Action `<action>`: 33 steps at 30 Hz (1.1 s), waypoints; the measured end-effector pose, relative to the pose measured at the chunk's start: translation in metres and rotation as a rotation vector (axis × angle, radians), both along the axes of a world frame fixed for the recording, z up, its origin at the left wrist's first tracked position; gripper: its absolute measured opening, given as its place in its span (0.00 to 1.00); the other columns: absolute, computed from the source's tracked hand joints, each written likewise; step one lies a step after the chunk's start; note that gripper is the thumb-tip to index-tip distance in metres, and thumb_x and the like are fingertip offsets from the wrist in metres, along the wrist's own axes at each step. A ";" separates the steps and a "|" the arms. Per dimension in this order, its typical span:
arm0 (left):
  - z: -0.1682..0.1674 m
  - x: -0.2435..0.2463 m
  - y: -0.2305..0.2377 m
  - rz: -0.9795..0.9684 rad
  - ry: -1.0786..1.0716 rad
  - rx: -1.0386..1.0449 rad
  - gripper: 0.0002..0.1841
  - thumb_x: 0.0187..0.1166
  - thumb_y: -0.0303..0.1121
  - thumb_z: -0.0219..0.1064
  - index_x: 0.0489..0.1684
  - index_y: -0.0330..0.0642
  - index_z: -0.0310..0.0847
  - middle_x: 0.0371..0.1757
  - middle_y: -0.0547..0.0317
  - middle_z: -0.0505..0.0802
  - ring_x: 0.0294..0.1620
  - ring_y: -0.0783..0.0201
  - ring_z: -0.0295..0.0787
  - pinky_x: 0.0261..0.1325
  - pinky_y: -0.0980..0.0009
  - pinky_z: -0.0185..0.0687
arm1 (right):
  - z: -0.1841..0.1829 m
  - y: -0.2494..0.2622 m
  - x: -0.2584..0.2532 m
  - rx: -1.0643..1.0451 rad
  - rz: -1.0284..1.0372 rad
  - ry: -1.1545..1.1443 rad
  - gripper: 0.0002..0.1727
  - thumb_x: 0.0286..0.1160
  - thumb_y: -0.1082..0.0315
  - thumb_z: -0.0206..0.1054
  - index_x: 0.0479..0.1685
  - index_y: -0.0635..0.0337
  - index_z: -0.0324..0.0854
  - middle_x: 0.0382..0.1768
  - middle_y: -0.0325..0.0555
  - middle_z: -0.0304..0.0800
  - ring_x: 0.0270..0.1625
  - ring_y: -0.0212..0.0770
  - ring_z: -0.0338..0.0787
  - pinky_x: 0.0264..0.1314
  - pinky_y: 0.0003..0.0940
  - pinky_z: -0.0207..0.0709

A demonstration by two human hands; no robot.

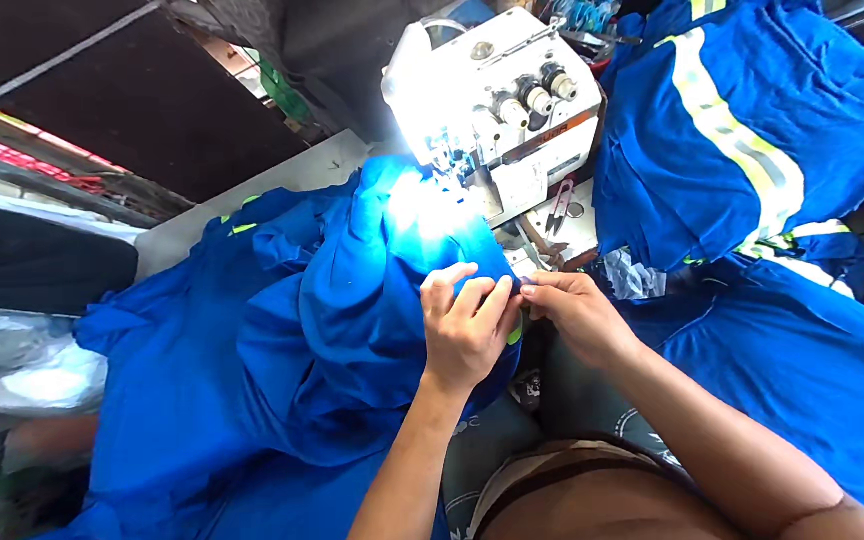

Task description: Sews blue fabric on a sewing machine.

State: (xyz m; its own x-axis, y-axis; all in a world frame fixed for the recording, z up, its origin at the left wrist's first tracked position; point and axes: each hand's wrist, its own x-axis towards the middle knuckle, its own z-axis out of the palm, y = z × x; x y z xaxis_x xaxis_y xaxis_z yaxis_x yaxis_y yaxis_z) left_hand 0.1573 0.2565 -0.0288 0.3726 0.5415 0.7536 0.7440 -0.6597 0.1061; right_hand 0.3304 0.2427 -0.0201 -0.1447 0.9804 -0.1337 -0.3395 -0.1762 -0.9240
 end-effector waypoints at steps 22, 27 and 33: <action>-0.017 0.001 0.008 -0.092 -0.228 0.040 0.15 0.81 0.48 0.68 0.52 0.49 0.80 0.54 0.60 0.86 0.69 0.60 0.77 0.77 0.65 0.67 | -0.030 0.052 -0.002 1.002 -0.186 -0.477 0.06 0.68 0.74 0.75 0.36 0.55 0.97 0.37 0.38 0.89 0.48 0.32 0.84 0.54 0.27 0.78; -0.046 -0.013 0.030 0.203 0.079 0.065 0.29 0.70 0.47 0.72 0.76 0.70 0.79 0.85 0.51 0.76 0.91 0.33 0.54 0.82 0.25 0.41 | -0.051 0.041 0.000 0.830 -0.208 -0.442 0.11 0.69 0.74 0.72 0.42 0.51 0.98 0.40 0.37 0.92 0.50 0.29 0.86 0.58 0.26 0.79; -0.008 -0.021 0.043 0.361 0.185 0.055 0.30 0.66 0.17 0.65 0.63 0.64 0.92 0.68 0.60 0.93 0.83 0.32 0.71 0.77 0.17 0.41 | -0.054 0.072 -0.013 0.730 -0.288 -0.440 0.10 0.65 0.73 0.75 0.39 0.48 0.99 0.34 0.35 0.87 0.48 0.32 0.83 0.56 0.32 0.76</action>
